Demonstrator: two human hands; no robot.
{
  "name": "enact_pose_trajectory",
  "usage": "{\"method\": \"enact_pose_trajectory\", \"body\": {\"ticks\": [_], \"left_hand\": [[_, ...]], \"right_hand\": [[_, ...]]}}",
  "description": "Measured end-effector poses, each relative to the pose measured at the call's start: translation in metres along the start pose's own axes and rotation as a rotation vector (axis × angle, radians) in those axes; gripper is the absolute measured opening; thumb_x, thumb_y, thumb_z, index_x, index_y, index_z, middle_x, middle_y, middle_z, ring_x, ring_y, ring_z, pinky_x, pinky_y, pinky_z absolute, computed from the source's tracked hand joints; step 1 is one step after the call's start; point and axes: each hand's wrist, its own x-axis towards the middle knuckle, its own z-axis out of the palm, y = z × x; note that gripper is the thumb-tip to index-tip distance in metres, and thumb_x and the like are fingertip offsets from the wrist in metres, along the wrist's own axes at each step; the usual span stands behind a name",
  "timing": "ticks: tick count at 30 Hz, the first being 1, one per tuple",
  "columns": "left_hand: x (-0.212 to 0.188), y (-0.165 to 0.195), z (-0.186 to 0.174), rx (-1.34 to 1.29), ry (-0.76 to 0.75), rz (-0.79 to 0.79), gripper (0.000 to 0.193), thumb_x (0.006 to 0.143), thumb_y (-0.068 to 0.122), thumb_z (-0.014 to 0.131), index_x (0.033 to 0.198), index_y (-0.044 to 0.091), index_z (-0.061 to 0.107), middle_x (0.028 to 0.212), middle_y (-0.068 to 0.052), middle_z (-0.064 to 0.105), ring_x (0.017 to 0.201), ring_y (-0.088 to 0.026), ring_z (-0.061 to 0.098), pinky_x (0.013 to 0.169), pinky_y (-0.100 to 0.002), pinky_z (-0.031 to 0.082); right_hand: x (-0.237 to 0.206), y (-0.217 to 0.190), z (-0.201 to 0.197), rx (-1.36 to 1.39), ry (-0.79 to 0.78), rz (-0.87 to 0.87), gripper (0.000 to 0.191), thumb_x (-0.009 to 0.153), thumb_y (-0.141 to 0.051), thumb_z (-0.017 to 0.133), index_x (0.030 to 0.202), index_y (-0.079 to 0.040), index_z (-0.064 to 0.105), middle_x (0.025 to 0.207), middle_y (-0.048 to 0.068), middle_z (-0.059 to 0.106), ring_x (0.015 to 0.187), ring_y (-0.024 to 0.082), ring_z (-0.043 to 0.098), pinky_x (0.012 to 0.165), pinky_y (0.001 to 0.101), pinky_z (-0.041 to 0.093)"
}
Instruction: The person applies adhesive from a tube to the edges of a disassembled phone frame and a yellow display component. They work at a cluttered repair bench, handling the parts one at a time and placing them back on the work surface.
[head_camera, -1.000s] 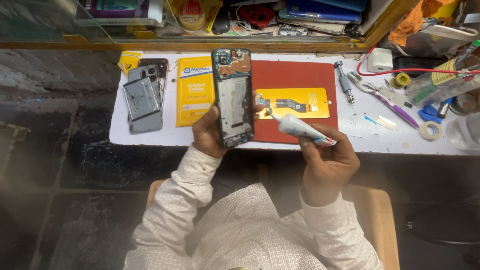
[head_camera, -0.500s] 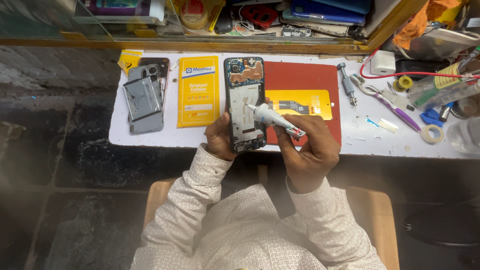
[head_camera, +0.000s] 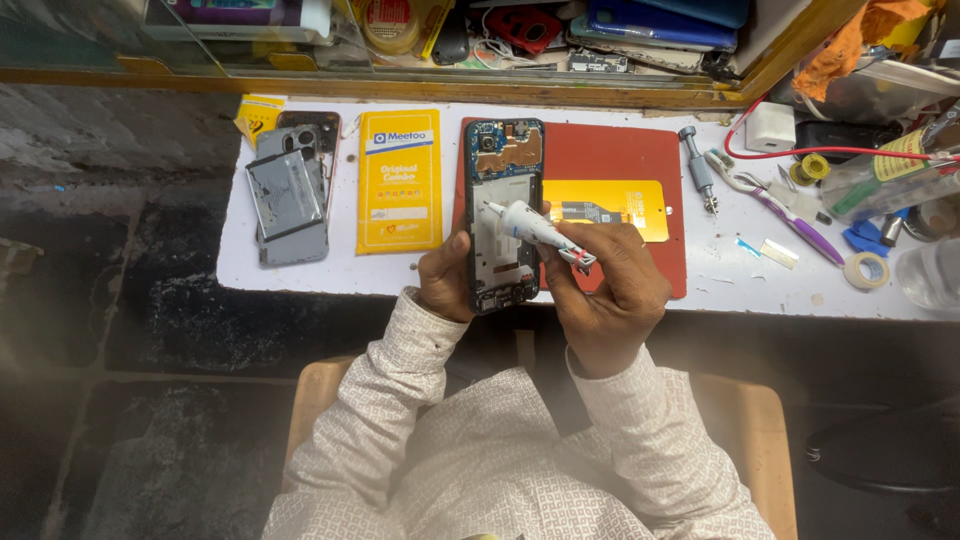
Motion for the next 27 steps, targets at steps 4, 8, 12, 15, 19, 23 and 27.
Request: {"method": "enact_pose_trajectory", "body": {"ticks": [4,8,12,15,19,23,27], "left_hand": [[0.000,-0.003,-0.007,-0.010,0.017,-0.001,0.092,0.093,0.039,0.074,0.163,0.007,0.025,0.149,-0.021,0.051,0.135,-0.035,0.056,0.110,-0.050,0.054],[0.000,-0.005,-0.018,-0.037,0.022,-0.008,0.087,0.096,0.038,0.074,0.163,0.004,0.030,0.145,-0.021,0.054,0.130,-0.033,0.059,0.105,-0.051,0.055],[-0.003,-0.005,-0.023,-0.009,0.056,-0.020,0.086,0.095,0.038,0.074,0.161,0.001,0.033,0.146,-0.020,0.055,0.130,-0.032,0.061,0.106,-0.047,0.056],[-0.002,-0.005,-0.021,-0.018,0.043,-0.019,0.086,0.095,0.038,0.075,0.161,0.002,0.032,0.146,-0.020,0.055,0.129,-0.031,0.061,0.107,-0.047,0.056],[0.002,-0.004,-0.012,-0.039,0.014,-0.003,0.087,0.095,0.038,0.075,0.161,0.004,0.031,0.147,-0.020,0.053,0.130,-0.031,0.059,0.103,-0.048,0.057],[0.003,-0.001,-0.001,-0.018,-0.052,0.027,0.089,0.097,0.039,0.074,0.163,-0.002,0.029,0.153,-0.024,0.049,0.136,-0.034,0.056,0.107,-0.046,0.055],[0.006,0.000,0.009,0.004,-0.052,0.042,0.091,0.097,0.040,0.071,0.162,-0.005,0.027,0.154,-0.026,0.046,0.139,-0.038,0.053,0.112,-0.049,0.053]], "right_hand": [[0.001,0.001,-0.001,-0.014,0.000,-0.016,0.034,0.084,0.015,0.081,0.114,0.002,0.070,0.105,0.013,0.073,0.096,0.020,0.068,0.081,0.0295,0.056],[0.003,0.002,-0.001,-0.020,-0.007,0.000,0.034,0.083,0.015,0.080,0.113,0.002,0.071,0.104,0.014,0.073,0.094,0.020,0.068,0.078,0.0288,0.056],[0.004,0.002,-0.001,-0.024,-0.006,-0.026,0.034,0.083,0.015,0.081,0.113,0.003,0.071,0.103,0.013,0.073,0.095,0.020,0.068,0.078,0.0292,0.055],[0.005,0.002,0.000,-0.026,-0.016,-0.023,0.034,0.083,0.015,0.081,0.113,0.003,0.071,0.103,0.013,0.073,0.094,0.021,0.068,0.078,0.0292,0.055],[0.005,0.001,-0.002,-0.010,-0.005,-0.010,0.032,0.084,0.015,0.081,0.112,0.003,0.071,0.103,0.013,0.074,0.094,0.020,0.069,0.079,0.0290,0.055],[-0.001,-0.001,-0.008,-0.004,0.022,0.023,0.030,0.083,0.015,0.082,0.110,0.004,0.071,0.101,0.014,0.074,0.090,0.019,0.066,0.077,0.0273,0.052],[-0.015,-0.003,-0.014,0.074,-0.003,0.095,0.031,0.085,0.018,0.078,0.112,0.005,0.071,0.103,0.014,0.073,0.093,0.018,0.068,0.079,0.0272,0.053]]}}
